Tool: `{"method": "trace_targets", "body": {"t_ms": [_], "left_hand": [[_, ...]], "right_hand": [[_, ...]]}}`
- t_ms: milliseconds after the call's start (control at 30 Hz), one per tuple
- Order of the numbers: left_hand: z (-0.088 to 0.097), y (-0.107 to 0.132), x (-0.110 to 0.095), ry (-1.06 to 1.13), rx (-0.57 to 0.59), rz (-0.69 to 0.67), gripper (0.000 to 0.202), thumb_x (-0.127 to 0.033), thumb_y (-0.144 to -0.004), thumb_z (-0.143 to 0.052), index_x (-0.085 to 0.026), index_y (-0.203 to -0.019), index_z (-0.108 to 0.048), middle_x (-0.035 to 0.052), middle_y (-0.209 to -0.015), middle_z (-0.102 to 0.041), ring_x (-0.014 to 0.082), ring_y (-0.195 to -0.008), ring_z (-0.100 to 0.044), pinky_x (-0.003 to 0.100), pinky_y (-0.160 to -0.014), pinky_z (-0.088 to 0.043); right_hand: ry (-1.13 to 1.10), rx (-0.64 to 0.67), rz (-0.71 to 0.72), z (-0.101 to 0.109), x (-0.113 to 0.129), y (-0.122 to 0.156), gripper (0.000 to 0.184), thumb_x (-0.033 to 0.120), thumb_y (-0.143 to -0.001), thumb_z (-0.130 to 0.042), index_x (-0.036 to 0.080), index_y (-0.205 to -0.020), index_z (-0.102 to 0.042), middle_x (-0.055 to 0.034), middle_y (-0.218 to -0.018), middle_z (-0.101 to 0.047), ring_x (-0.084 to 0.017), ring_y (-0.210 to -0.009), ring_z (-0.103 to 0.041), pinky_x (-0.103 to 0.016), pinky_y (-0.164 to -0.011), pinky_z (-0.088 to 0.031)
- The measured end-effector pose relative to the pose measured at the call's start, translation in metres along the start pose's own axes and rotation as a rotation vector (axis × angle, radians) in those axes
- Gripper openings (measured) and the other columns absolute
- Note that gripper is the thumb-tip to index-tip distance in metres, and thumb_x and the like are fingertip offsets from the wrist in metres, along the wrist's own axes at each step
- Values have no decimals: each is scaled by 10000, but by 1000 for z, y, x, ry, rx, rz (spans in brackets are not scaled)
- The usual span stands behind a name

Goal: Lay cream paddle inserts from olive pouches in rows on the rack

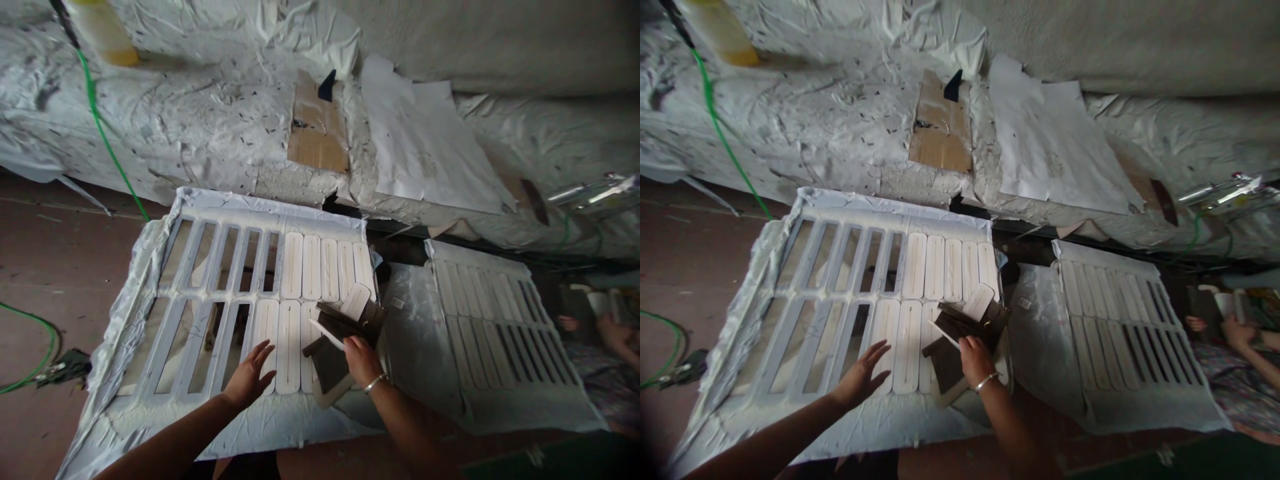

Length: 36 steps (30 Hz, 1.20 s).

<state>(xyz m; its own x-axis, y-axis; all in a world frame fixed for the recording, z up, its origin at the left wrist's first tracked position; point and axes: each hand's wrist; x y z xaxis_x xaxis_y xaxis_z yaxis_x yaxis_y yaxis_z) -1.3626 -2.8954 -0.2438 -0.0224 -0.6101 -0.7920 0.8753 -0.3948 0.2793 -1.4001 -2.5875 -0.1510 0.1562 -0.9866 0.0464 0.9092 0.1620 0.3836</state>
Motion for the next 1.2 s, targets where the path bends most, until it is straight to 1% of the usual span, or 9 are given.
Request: {"method": "trace_targets", "body": {"t_ms": [133,200,267,433,633,767,933,1067,1200], "left_hand": [[6,-9,-40,545,125,177,656,-394,-763,-579,-158,-1325,-337,167,-1364,-366,215,-1055,-546,352,-846,-500],[12,-9,-62,836,182,195,747,-471,-751,-592,-140,-1352,-298,190,-1353,-379,222,-1015,-570,350,-819,-510],[21,-3,-77,1018,102,184,741,-555,-784,-520,-130,-1357,-317,180,-1315,-438,237,-1003,-579,376,-828,-509],[44,27,-58,852,-177,423,620,-564,-822,-446,-140,-1275,-469,102,-1319,-484,247,-1229,-433,342,-1023,-381],[43,30,26,537,-166,682,656,-350,-787,-527,-65,-1341,-319,176,-1218,-521,183,-859,-610,299,-751,-487],[46,12,45,389,-222,584,518,-335,-763,-539,-74,-1209,-507,154,-1137,-547,196,-859,-582,323,-810,-443],[55,-5,56,571,-201,527,577,-566,-843,-320,-91,-1032,-587,111,-927,-620,182,-790,-593,280,-705,-468],[54,-10,70,631,-138,548,437,-509,-704,-567,-91,-828,-595,72,-768,-599,157,-680,-546,247,-604,-435],[55,-9,60,707,-61,556,398,-483,-680,-613,-104,-787,-554,43,-696,-569,147,-649,-530,240,-586,-417]], "right_hand": [[-404,-234,-57,62,1,15,335,357,-899,-329,152,-866,-591,-84,-806,-610,-190,-791,-567,-309,-752,-456],[-700,-187,-136,83,14,25,357,469,-860,-400,172,-901,-593,-77,-801,-642,-192,-769,-599,-309,-736,-486],[-961,-95,-230,90,35,29,426,533,-802,-472,190,-1019,-601,-93,-970,-671,-219,-933,-615,-333,-845,-488],[-1204,65,-342,48,109,2,415,544,-694,-534,184,-868,-647,-123,-1019,-673,-249,-1016,-600,-361,-931,-458],[-1459,147,-327,-27,169,-39,370,512,-689,-515,159,-781,-582,-59,-756,-662,-191,-764,-604,-279,-695,-489],[-1415,63,-257,-45,189,-63,332,486,-711,-534,154,-697,-550,-7,-658,-581,-131,-652,-508,-239,-627,-417],[-1385,27,-226,-60,210,-96,357,505,-679,-571,163,-602,-507,49,-539,-453,-86,-550,-388,-216,-536,-329],[-1387,-13,-282,-80,217,-100,397,546,-676,-580,157,-603,-553,30,-546,-498,-102,-566,-432,-226,-541,-360],[-1403,-40,-377,-87,209,-86,462,595,-698,-558,138,-702,-624,-36,-650,-606,-144,-652,-527,-248,-593,-427]]}}
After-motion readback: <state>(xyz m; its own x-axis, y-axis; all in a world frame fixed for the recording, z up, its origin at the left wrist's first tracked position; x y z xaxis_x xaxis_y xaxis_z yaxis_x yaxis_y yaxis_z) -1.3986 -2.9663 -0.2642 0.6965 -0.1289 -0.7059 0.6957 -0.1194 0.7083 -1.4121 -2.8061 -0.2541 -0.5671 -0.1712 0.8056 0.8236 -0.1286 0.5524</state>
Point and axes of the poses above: each hand's wrist, its own y-axis away from the middle knuckle, its own z-axis out of the back of the hand, x = y × z
